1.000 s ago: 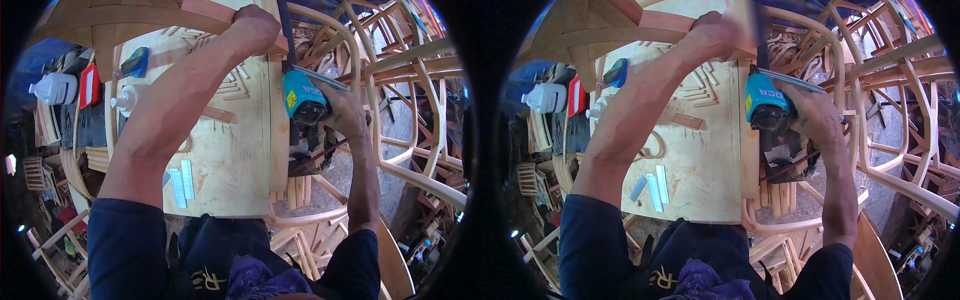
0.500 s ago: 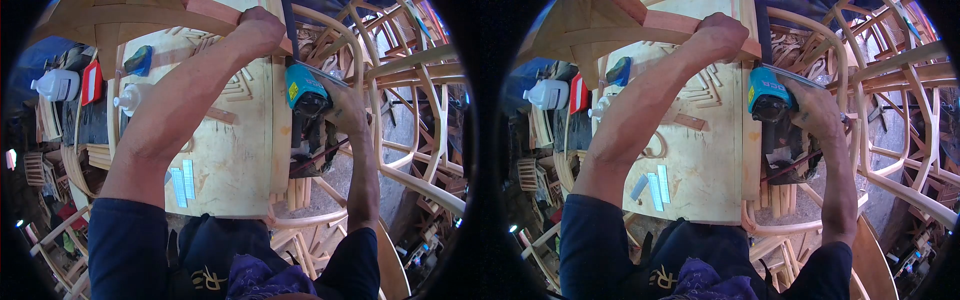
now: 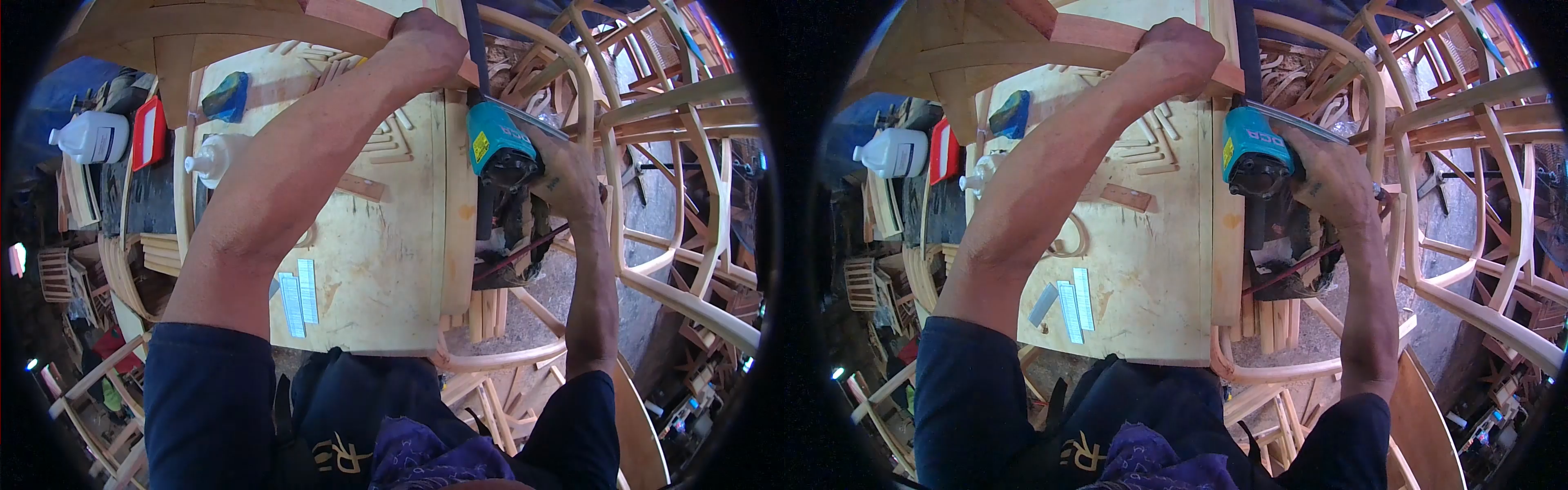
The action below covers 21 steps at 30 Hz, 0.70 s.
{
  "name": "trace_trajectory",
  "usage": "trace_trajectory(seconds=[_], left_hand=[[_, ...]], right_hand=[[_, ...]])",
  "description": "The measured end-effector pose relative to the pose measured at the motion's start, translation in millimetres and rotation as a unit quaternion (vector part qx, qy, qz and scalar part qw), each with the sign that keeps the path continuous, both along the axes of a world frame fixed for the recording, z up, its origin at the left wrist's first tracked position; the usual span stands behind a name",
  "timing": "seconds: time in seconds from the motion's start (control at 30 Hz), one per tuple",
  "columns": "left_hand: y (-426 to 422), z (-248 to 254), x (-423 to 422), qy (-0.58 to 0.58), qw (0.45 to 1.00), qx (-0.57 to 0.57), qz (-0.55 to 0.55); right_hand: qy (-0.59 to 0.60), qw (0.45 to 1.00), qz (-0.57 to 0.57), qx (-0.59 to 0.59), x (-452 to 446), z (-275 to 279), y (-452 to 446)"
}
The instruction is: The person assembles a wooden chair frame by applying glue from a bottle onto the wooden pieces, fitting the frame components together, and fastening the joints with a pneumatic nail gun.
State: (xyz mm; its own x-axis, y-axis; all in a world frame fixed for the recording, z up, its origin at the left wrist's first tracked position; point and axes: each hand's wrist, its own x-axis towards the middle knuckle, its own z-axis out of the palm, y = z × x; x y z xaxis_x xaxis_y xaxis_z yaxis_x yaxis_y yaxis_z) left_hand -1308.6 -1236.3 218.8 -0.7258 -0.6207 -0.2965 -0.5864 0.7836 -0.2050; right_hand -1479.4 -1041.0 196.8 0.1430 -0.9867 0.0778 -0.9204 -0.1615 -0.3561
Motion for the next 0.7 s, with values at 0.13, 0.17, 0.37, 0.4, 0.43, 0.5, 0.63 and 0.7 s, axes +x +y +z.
trace_trajectory(seconds=[0.13,0.17,0.37,0.4,0.43,0.5,0.63,0.7], left_hand=[[3,4,1,0.007,1.0,-0.003,-0.001],[4,5,1,0.009,1.0,-0.004,0.001],[1,-3,-1,0.009,1.0,-0.009,0.005],[1,-2,-1,0.005,1.0,-0.009,0.002],[2,-1,-1,0.001,1.0,-0.01,-0.001],[3,1,-1,0.0,1.0,-0.008,-0.006],[1,4,2,0.001,1.0,-0.004,-0.011],[3,4,0,0.005,1.0,-0.002,-0.011]], right_hand=[[-0.006,1.0,0.003,0.005,-3,-2,0],[-0.009,1.0,0.007,-0.003,-2,-2,1],[-0.012,1.0,-0.006,0.012,-3,-6,1],[-0.01,1.0,-0.011,0.023,-3,-5,1],[-0.009,1.0,-0.015,0.027,-3,-6,1],[-0.007,0.999,-0.022,0.033,-3,-8,2],[-0.024,1.0,0.001,0.004,12,3,7],[0.011,0.999,-0.015,0.032,18,7,8]])
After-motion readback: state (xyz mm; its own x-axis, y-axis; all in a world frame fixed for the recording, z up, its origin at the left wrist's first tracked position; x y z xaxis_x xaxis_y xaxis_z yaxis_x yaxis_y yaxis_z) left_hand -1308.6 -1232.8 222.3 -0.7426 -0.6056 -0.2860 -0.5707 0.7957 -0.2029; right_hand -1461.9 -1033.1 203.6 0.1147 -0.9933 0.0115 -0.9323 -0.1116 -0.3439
